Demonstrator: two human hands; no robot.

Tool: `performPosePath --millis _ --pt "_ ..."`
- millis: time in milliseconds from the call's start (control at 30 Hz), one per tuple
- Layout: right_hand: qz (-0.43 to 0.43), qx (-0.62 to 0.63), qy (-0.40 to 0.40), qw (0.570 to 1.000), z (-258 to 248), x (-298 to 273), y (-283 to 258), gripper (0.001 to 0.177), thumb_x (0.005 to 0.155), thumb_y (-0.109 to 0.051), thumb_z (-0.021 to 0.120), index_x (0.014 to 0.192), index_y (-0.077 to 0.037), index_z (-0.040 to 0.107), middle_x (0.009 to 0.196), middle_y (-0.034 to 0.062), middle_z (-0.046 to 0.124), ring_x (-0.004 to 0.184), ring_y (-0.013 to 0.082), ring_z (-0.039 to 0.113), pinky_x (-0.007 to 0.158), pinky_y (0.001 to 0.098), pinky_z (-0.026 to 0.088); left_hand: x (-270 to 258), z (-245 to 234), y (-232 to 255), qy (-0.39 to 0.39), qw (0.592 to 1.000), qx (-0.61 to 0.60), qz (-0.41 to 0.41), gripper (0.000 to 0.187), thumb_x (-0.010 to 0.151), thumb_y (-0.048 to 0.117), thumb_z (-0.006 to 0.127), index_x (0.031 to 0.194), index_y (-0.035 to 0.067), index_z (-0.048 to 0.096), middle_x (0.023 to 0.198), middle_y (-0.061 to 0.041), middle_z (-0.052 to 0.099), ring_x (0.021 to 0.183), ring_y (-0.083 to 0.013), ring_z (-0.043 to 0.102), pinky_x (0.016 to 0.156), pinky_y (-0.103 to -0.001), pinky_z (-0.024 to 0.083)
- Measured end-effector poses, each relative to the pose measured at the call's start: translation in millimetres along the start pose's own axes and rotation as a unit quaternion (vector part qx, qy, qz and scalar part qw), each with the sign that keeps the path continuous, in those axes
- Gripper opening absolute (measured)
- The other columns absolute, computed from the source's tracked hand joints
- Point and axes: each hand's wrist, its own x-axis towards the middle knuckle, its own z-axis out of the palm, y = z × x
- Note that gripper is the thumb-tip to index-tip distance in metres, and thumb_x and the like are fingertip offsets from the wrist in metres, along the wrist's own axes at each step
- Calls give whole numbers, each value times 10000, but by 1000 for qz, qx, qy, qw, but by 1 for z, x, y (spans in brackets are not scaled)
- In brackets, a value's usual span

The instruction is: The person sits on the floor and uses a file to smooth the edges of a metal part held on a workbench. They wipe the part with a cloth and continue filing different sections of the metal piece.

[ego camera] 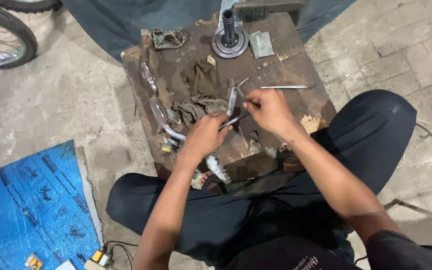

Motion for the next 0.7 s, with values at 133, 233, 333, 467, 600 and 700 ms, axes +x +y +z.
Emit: performPosePath --millis 133,233,333,467,600,700 --pt "-59 -50 -62 995 -22 36 -7 129 877 -62 760 1002 -54 792 868 190 783 873 426 761 721 523 588 0 -3 10 -11 1000 -10 -15 230 1002 130 597 1155 3 712 1077 -220 719 989 -401 713 787 -492 602" --pt "-76 -75 -105 989 -20 74 8 133 889 -126 767 1002 -61 793 888 191 781 891 438 752 750 544 583 2 -2 11 -15 1000 -1 -21 240 1010 128 589 1183 8 705 1103 -206 721 992 -379 718 792 -474 603" --pt "-83 -77 -161 980 -26 106 2 167 922 -153 735 1050 -54 776 957 228 772 972 470 726 792 590 564 5 -3 11 -21 1000 -12 -19 246 1009 116 594 1183 -26 694 1110 -246 714 1006 -421 710 794 -499 610" --pt "-69 -81 -200 974 -21 139 9 212 964 -200 691 1119 -74 763 1016 216 770 1025 439 721 833 548 570 8 1 7 -15 1000 1 -15 223 1018 112 592 1163 -14 705 1082 -229 720 994 -408 719 779 -486 631" --pt "-123 9 -167 978 -11 139 22 159 954 -135 723 1050 -8 731 880 213 755 883 414 738 722 496 561 10 -4 3 -6 1000 -15 -8 182 1006 117 603 1098 6 715 1023 -205 727 968 -412 719 759 -498 626" --pt "-116 39 -149 981 -4 125 34 142 927 -157 747 1027 -59 729 889 162 775 917 365 746 750 479 562 12 -12 10 -19 1000 -17 -17 217 996 140 624 1142 6 712 1110 -216 726 1096 -420 684 858 -513 598"
